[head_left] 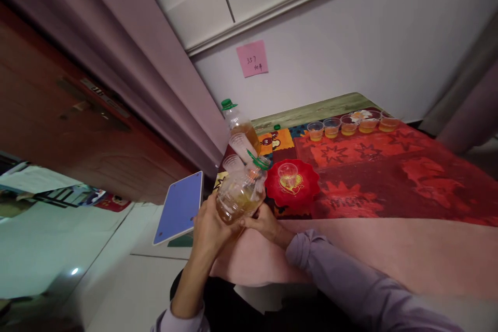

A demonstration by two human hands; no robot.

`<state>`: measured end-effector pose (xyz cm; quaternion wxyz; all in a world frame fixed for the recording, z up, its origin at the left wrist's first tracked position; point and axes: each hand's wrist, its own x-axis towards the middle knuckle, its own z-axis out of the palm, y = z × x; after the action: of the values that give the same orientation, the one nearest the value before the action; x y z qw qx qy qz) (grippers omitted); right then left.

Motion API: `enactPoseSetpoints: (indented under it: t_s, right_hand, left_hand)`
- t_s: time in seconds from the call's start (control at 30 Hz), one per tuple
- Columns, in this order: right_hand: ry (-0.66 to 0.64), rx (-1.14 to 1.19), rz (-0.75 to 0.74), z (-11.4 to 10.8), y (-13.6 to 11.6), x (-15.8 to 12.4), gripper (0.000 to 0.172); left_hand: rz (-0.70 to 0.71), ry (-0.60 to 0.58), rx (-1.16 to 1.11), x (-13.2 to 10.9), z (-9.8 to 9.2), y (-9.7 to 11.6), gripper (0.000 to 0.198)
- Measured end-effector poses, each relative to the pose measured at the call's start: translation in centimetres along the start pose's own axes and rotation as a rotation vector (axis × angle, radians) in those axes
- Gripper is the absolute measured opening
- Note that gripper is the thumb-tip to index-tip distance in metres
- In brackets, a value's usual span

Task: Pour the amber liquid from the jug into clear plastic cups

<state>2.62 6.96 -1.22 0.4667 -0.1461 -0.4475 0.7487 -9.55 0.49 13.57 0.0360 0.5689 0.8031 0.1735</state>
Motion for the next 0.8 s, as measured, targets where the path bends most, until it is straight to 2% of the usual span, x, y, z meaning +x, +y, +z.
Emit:
enactPoseSetpoints:
  t_s: [0.13, 0.3, 0.53, 0.8]
  right_hand:
    - [-0.005, 0.089, -0.004, 0.7, -0.5, -0.5, 0.068]
    - [0.044, 0.158, 0.085, 0.9, -0.1, -0.7, 0.065]
    - [0.091, 0.247, 0.222, 0.9, -0.1, -0.9, 0.071]
    - [0.115, 0.309, 0.277, 0.9, -0.2, -1.1, 0.068]
  left_hand:
    - [-0.024, -0.073, 0.176, -0.1, -0.6, 1.0, 0.09]
    - [0.012, -0.104, 0.28, 0.1, -1.3, 2.7, 0.073]
    - [0.015, -0.171, 0.375, 0.7, -2.2, 5.1, 0.06]
    - [0.034, -0.162, 0.416, 1.2, -2.2, 5.9, 0.054]
